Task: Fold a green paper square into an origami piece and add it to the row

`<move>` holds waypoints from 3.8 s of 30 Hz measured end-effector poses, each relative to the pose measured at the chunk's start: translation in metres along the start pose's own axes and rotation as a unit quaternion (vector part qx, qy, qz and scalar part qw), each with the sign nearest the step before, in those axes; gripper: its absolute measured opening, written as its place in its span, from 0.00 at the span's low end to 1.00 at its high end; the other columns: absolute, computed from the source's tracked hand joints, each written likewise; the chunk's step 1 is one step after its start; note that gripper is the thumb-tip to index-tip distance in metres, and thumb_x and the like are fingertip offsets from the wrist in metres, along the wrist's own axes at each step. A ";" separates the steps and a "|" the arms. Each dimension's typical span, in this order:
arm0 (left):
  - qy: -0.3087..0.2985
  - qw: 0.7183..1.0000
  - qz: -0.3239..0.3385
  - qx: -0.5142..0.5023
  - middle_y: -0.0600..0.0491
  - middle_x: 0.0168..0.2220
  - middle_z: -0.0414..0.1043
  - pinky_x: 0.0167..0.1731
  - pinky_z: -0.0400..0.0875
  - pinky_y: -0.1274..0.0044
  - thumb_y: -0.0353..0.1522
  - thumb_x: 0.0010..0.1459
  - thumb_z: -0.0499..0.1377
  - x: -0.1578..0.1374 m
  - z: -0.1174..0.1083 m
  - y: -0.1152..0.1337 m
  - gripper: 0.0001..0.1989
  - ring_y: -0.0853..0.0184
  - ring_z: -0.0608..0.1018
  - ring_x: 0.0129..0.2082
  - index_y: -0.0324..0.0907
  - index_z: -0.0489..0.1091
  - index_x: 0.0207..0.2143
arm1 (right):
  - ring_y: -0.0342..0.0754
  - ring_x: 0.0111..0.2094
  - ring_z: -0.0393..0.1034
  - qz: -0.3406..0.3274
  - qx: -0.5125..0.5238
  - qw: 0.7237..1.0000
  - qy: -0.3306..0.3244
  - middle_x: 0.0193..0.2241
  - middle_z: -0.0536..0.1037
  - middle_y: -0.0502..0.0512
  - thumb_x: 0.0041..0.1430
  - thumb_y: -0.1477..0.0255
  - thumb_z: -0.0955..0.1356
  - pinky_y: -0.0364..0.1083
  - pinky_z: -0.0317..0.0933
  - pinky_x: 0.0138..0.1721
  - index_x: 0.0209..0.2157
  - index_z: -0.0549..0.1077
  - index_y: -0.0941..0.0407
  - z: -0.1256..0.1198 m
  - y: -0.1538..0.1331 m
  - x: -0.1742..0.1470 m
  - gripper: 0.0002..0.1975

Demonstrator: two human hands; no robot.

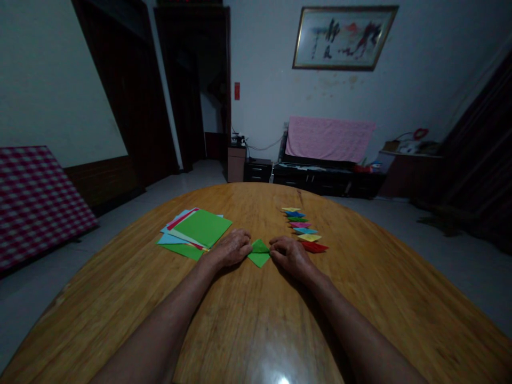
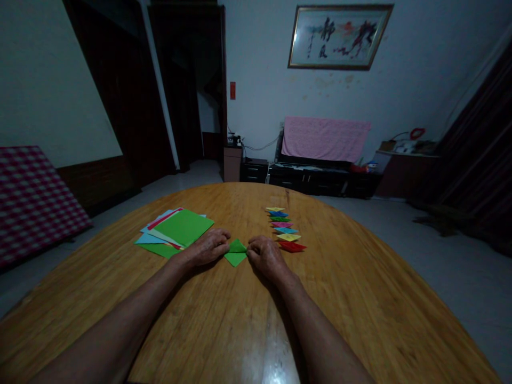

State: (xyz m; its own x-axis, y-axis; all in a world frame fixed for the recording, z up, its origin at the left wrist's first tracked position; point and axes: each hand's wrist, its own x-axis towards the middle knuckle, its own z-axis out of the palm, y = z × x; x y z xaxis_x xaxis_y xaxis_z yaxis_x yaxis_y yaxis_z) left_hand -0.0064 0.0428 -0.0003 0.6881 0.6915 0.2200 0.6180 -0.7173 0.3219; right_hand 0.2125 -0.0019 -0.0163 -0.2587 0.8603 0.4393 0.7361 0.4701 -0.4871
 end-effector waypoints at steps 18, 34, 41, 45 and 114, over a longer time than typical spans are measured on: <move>-0.014 1.000 -0.002 0.006 0.45 0.46 0.71 0.49 0.63 0.73 0.33 0.62 0.46 0.001 0.000 0.001 0.18 0.63 0.72 0.45 0.37 0.74 0.33 | 0.49 0.39 0.67 0.050 -0.076 0.996 0.012 0.38 0.74 0.59 0.55 0.75 0.62 0.47 0.57 0.43 0.27 0.71 0.58 0.013 -0.012 -0.002 0.07; 0.036 0.995 -0.052 0.078 0.43 0.39 0.73 0.47 0.63 0.73 0.29 0.57 0.49 0.006 0.013 0.009 0.12 0.61 0.73 0.41 0.36 0.72 0.30 | 0.51 0.40 0.65 0.150 -0.103 0.983 -0.003 0.36 0.72 0.59 0.49 0.75 0.66 0.46 0.55 0.41 0.28 0.70 0.58 0.020 -0.029 0.004 0.02; 0.057 0.993 -0.094 0.045 0.46 0.36 0.71 0.40 0.64 0.73 0.29 0.56 0.50 0.003 0.009 0.017 0.09 0.63 0.72 0.37 0.37 0.70 0.32 | 0.51 0.41 0.66 0.119 -0.090 0.989 0.012 0.38 0.73 0.59 0.51 0.76 0.66 0.46 0.56 0.42 0.25 0.70 0.58 0.022 -0.023 0.002 0.02; 0.060 0.992 -0.113 0.009 0.48 0.33 0.70 0.35 0.62 0.74 0.31 0.53 0.53 0.001 0.007 0.021 0.06 0.63 0.70 0.35 0.39 0.68 0.29 | 0.50 0.39 0.66 0.086 -0.086 0.992 0.019 0.35 0.74 0.59 0.50 0.76 0.65 0.46 0.56 0.42 0.27 0.70 0.58 0.021 -0.019 0.000 0.01; 0.231 0.809 -0.155 -0.519 0.56 0.25 0.70 0.26 0.64 0.81 0.29 0.38 0.63 0.015 0.005 0.042 0.13 0.72 0.71 0.25 0.38 0.71 0.31 | 0.44 0.23 0.66 0.198 0.395 0.876 0.193 0.23 0.72 0.49 0.43 0.60 0.72 0.43 0.62 0.25 0.29 0.69 0.56 0.006 -0.032 0.012 0.16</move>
State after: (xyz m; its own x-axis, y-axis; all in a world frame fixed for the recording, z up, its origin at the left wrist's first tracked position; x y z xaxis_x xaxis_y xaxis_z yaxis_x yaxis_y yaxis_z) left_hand 0.0311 0.0226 0.0119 0.1980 0.9542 0.2241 -0.0828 -0.2115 0.9739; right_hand 0.1820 -0.0051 0.0003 0.2620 0.9276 0.2662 0.0174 0.2713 -0.9623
